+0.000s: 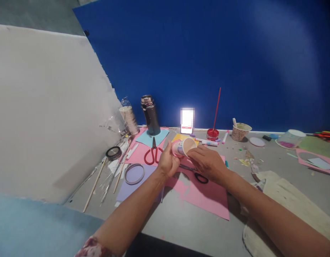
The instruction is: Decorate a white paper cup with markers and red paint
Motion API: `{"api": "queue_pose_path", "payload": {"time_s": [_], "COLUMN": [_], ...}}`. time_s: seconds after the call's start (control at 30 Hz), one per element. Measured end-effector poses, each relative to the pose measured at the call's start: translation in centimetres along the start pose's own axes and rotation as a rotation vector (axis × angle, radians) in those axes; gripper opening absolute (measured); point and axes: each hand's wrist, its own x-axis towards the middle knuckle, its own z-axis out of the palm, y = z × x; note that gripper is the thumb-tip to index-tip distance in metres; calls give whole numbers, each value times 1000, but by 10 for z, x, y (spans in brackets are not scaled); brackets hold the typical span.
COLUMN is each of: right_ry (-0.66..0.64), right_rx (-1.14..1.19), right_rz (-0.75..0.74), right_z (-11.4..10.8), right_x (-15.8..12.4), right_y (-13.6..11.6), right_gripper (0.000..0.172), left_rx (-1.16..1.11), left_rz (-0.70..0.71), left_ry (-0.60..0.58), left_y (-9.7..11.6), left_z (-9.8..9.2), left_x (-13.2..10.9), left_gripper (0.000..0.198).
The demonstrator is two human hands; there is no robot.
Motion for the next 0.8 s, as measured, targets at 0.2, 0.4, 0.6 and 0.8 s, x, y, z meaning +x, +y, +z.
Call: {"api": "queue_pose_path", "payload": {"time_s": [0.2, 0.4, 0.6, 0.8], "right_ry": [-21, -27, 22, 159], "right_rx": [2, 49, 205, 524], "right_rz": [11, 29, 114, 359], "right_z": [0, 0, 1, -4], "right_x": [0, 0, 1, 7], "right_y": [0, -1, -4, 3], "right_gripper": [14, 12, 18, 28], "left_rx": [-3, 21, 65, 123], "left_rz": [-22, 9, -21, -20], "left_ry": [36, -8, -24, 40], "left_y": [-2, 0, 7, 16], "left_z": [-3, 0, -3, -12], "left_x": [4, -1, 0, 6], "left_gripper": [40, 44, 61, 63]}}
